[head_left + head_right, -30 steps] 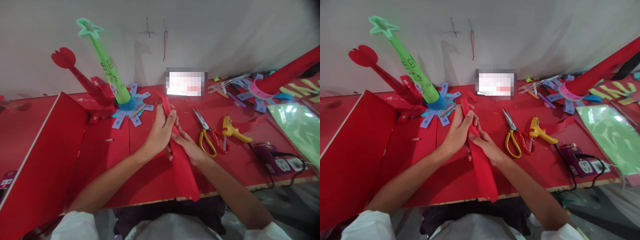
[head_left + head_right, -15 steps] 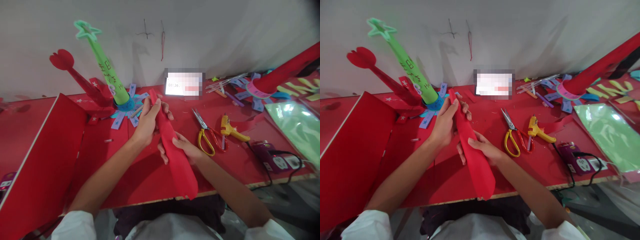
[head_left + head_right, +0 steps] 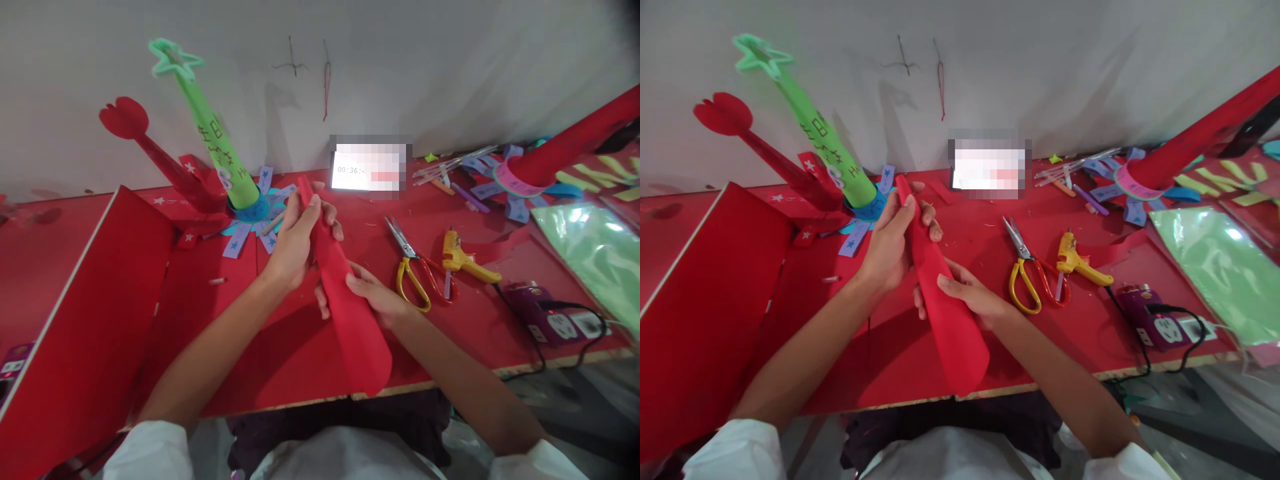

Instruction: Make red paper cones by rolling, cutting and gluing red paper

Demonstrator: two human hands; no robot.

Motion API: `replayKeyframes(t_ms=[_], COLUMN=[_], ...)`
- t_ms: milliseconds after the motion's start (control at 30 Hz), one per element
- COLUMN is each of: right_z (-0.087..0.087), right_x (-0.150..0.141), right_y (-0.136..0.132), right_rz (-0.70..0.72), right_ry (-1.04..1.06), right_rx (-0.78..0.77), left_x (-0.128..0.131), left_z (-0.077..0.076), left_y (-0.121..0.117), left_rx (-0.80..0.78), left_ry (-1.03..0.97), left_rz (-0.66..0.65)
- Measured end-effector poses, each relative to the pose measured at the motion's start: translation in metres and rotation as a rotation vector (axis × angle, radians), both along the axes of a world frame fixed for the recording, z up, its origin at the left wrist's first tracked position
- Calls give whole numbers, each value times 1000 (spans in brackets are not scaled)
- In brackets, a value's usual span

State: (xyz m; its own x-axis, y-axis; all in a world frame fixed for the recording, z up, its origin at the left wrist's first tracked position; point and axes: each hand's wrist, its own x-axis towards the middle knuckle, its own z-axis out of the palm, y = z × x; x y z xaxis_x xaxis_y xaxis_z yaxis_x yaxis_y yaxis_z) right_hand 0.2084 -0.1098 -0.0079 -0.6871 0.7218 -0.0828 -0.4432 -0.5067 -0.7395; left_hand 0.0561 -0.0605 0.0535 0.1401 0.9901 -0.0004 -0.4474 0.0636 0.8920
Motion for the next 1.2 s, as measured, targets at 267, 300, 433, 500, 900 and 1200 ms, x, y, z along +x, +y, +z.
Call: replayKeyframes(t_ms=[267,300,433,500,900,1200], right_z=[-8,-9,-9,-8,-2,-5], right_x=[-7,-7,-7,-6,-1,1], right_y=[1,1,0,-1,3,5], right_rz=[64,51,1,-6,-21,-48], right_ry=[113,115,96,88,-46,-60], right_rx=[-130,-118,-64,-54,4,50], left_x=[3,3,3,3,11,11], left_z=[-2,-3,-5,-3,-6,-11], left_y=[-2,-3,-3,-4,-12,-15], left_rx=[-14,-10,7,7,100,175], left_ry=[-66,-73,-77,-64,85,291], left_rz=[-93,-106,-158,-171,-171,-138])
